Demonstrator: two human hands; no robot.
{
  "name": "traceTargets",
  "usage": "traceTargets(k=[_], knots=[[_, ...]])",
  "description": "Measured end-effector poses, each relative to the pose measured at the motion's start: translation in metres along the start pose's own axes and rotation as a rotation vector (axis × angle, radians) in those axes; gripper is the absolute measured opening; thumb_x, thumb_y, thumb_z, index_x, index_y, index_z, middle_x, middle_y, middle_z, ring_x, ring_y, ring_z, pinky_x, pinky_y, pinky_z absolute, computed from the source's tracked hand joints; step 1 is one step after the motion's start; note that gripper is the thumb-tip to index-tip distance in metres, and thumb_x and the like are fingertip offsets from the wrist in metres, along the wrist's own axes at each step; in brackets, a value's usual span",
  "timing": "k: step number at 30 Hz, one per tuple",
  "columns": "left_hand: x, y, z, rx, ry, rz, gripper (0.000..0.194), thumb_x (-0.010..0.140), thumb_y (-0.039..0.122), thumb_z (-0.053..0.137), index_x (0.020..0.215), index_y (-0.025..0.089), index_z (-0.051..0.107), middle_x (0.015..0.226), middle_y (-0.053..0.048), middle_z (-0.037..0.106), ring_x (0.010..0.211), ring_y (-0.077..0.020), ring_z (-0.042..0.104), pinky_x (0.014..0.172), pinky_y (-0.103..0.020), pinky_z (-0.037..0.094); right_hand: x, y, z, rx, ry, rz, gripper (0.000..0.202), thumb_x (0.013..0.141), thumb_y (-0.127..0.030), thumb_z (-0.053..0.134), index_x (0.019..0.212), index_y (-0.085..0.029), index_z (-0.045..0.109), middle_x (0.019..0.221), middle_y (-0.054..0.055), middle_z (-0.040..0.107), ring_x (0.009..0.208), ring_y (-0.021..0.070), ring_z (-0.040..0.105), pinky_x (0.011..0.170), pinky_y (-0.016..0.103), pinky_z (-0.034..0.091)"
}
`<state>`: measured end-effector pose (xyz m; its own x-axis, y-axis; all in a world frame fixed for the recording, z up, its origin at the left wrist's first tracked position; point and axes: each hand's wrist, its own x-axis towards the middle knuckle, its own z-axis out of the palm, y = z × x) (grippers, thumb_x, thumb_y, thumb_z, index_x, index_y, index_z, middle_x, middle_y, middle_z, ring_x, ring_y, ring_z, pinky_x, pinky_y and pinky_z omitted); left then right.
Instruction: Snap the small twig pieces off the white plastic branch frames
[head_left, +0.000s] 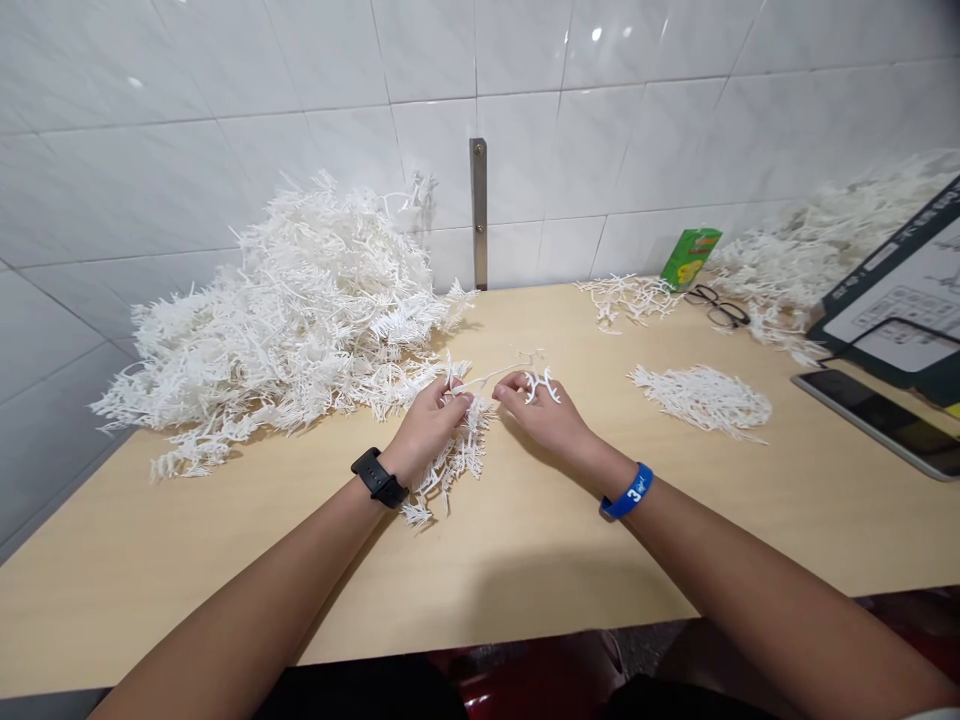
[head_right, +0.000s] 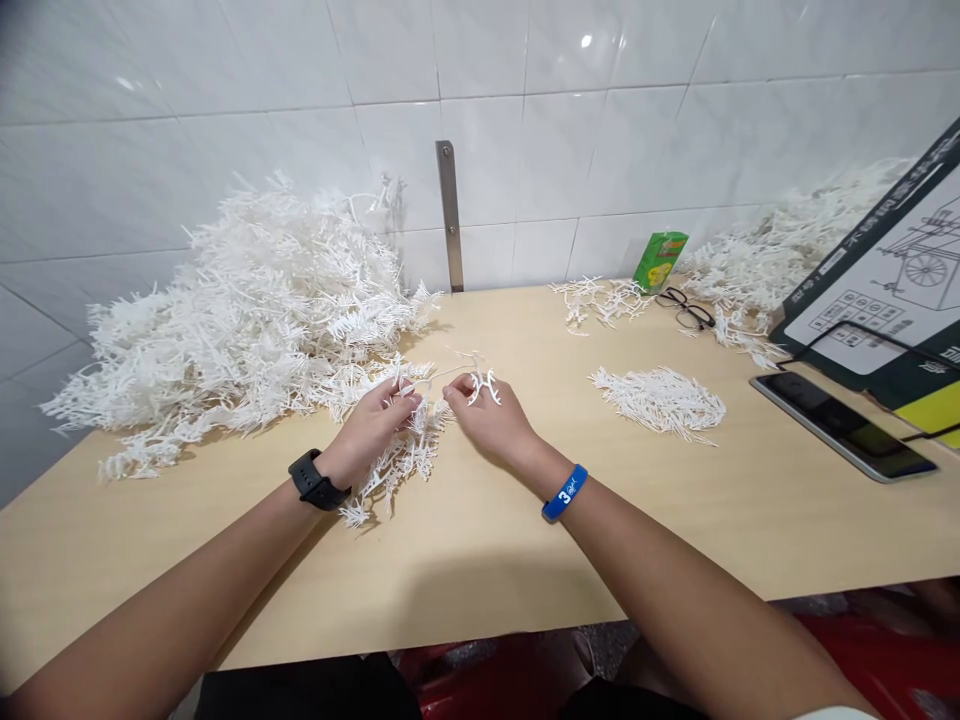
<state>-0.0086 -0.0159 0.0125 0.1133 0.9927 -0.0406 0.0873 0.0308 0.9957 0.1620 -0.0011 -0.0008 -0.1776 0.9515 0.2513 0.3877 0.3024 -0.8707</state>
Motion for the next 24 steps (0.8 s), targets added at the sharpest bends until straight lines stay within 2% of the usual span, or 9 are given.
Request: traceTargets(k=[3, 5, 8, 11, 16, 21, 24], knots=[[0.001, -0.004, 0.000, 0.043, -0.032, 0.066, 0.020, 0.078, 0.032, 0.062, 0.078, 0.019, 0.047, 0.061, 0.006, 0.041, 0.053, -0.0082, 0.039, 0.051, -0.020, 0.032, -0.003, 0.004, 0.008, 0.268, -0.130, -0.014, 0.021, 0.083, -0.038, 0.057, 0.079, -0.018, 0.061, 0.074, 0.002, 0.058, 0.070, 0.0147, 0.051, 0.065, 0.027, 0.039], [0.001, -0.007, 0.000, 0.043, -0.065, 0.078, 0.018, 0.077, 0.031, 0.064, 0.079, 0.018, 0.051, 0.061, 0.005, 0.045, 0.054, -0.0085, 0.041, 0.052, -0.020, 0.032, -0.003, 0.009, 0.014, 0.334, -0.201, -0.018, 0.026, 0.083, -0.041, 0.060, 0.074, -0.017, 0.059, 0.067, 0.000, 0.053, 0.063, 0.0125, 0.046, 0.060, 0.026, 0.036], [0.000, -0.007, -0.001, -0.005, -0.122, 0.033, 0.021, 0.075, 0.033, 0.068, 0.080, 0.017, 0.057, 0.066, 0.003, 0.053, 0.058, -0.0094, 0.046, 0.054, -0.020, 0.034, -0.002, 0.016, 0.018, 0.432, -0.286, 0.024, 0.033, 0.083, -0.045, 0.060, 0.066, -0.017, 0.054, 0.058, -0.004, 0.042, 0.055, 0.0097, 0.036, 0.053, 0.025, 0.029], [-0.002, -0.003, -0.002, -0.124, -0.208, -0.060, 0.027, 0.073, 0.036, 0.072, 0.084, 0.015, 0.060, 0.073, 0.001, 0.058, 0.061, -0.0103, 0.051, 0.054, -0.021, 0.037, -0.002, 0.015, 0.015, 0.563, -0.387, 0.039, 0.036, 0.083, -0.046, 0.061, 0.063, -0.018, 0.050, 0.056, -0.005, 0.038, 0.052, 0.0088, 0.033, 0.051, 0.026, 0.026], [-0.005, 0.004, -0.002, -0.409, -0.373, -0.205, 0.030, 0.069, 0.032, 0.078, 0.082, 0.015, 0.056, 0.069, 0.001, 0.058, 0.059, -0.0113, 0.056, 0.056, -0.022, 0.041, -0.007, 0.002, 0.007, 0.629, -0.427, 0.041, 0.042, 0.083, -0.043, 0.063, 0.055, -0.019, 0.043, 0.054, -0.005, 0.032, 0.051, 0.0089, 0.026, 0.051, 0.027, 0.020], [-0.007, 0.006, -0.003, -0.516, -0.376, -0.223, 0.028, 0.069, 0.027, 0.078, 0.079, 0.015, 0.055, 0.059, 0.004, 0.050, 0.049, -0.0071, 0.048, 0.049, -0.019, 0.037, -0.008, 0.003, 0.006, 0.790, -0.489, 0.017, 0.042, 0.082, -0.042, 0.064, 0.056, -0.019, 0.041, 0.056, -0.005, 0.030, 0.053, 0.0097, 0.024, 0.053, 0.027, 0.020], [-0.009, 0.006, -0.003, -0.516, -0.365, -0.235, 0.028, 0.069, 0.027, 0.078, 0.079, 0.015, 0.055, 0.058, 0.004, 0.049, 0.047, -0.0070, 0.047, 0.046, -0.019, 0.035, -0.009, 0.005, 0.007, 0.883, -0.497, 0.060, 0.041, 0.080, -0.041, 0.066, 0.058, -0.019, 0.041, 0.058, -0.004, 0.030, 0.055, 0.0102, 0.025, 0.054, 0.027, 0.023]])
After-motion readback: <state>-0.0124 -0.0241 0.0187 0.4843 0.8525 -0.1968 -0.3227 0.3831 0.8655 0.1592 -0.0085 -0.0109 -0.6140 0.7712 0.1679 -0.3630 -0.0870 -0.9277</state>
